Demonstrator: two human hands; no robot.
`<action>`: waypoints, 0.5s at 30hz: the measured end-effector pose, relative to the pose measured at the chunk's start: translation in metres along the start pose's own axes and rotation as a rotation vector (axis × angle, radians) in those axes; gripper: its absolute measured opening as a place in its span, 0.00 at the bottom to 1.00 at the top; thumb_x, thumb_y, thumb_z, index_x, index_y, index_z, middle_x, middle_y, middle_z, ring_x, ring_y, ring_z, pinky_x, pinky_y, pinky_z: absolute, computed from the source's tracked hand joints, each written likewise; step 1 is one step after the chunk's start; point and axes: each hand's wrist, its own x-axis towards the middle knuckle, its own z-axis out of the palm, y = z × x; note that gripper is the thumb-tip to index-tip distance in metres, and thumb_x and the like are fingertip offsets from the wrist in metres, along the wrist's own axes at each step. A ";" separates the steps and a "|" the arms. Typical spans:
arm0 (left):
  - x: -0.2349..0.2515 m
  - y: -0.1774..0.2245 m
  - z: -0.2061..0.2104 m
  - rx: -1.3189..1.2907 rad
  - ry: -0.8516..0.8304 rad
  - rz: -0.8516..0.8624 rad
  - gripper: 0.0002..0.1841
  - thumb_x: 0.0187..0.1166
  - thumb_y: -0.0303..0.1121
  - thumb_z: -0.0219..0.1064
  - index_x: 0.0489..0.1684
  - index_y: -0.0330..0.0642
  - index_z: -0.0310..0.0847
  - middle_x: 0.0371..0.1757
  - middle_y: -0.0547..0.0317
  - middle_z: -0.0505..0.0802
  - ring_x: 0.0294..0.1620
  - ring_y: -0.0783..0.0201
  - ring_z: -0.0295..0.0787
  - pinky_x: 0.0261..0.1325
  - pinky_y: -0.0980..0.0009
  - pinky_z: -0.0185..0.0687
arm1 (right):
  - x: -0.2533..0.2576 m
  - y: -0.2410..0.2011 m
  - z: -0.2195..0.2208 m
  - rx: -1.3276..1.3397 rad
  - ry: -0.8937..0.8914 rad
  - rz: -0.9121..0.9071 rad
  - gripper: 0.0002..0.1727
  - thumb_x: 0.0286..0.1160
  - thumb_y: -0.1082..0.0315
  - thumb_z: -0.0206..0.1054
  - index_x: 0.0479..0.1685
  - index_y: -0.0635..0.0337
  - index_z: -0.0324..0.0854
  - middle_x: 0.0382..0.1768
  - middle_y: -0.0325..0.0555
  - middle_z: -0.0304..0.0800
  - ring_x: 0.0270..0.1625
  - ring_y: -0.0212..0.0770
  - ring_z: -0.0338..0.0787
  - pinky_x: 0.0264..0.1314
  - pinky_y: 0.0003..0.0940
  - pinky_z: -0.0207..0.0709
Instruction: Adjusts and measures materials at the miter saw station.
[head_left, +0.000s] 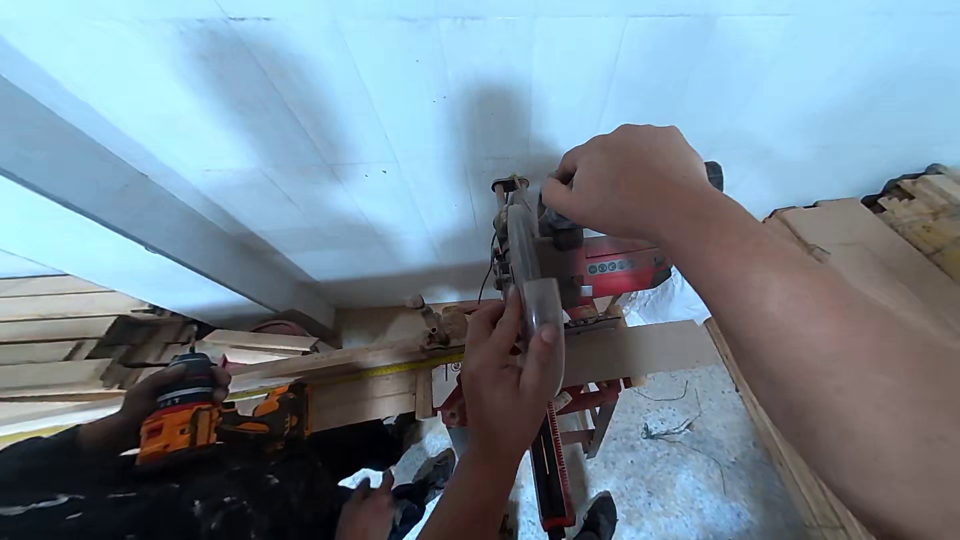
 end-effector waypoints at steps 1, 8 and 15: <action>0.008 0.005 -0.002 0.021 -0.010 -0.020 0.31 0.82 0.60 0.62 0.77 0.53 0.82 0.64 0.60 0.87 0.53 0.72 0.88 0.51 0.72 0.90 | 0.000 0.000 0.000 -0.001 -0.003 -0.002 0.34 0.78 0.30 0.41 0.45 0.35 0.92 0.34 0.42 0.91 0.42 0.51 0.92 0.32 0.59 0.74; 0.058 0.032 -0.013 0.073 -0.097 -0.124 0.25 0.83 0.58 0.64 0.67 0.54 0.89 0.60 0.62 0.89 0.43 0.72 0.90 0.42 0.71 0.89 | -0.001 0.000 -0.001 0.009 -0.003 -0.012 0.33 0.78 0.31 0.42 0.44 0.36 0.92 0.36 0.43 0.92 0.46 0.52 0.92 0.35 0.60 0.75; -0.003 0.001 -0.011 0.053 -0.111 -0.024 0.29 0.82 0.59 0.63 0.75 0.53 0.83 0.71 0.63 0.85 0.61 0.69 0.89 0.57 0.67 0.93 | -0.006 0.003 -0.002 0.081 0.042 -0.043 0.34 0.78 0.31 0.46 0.20 0.47 0.82 0.26 0.47 0.85 0.36 0.53 0.88 0.31 0.58 0.71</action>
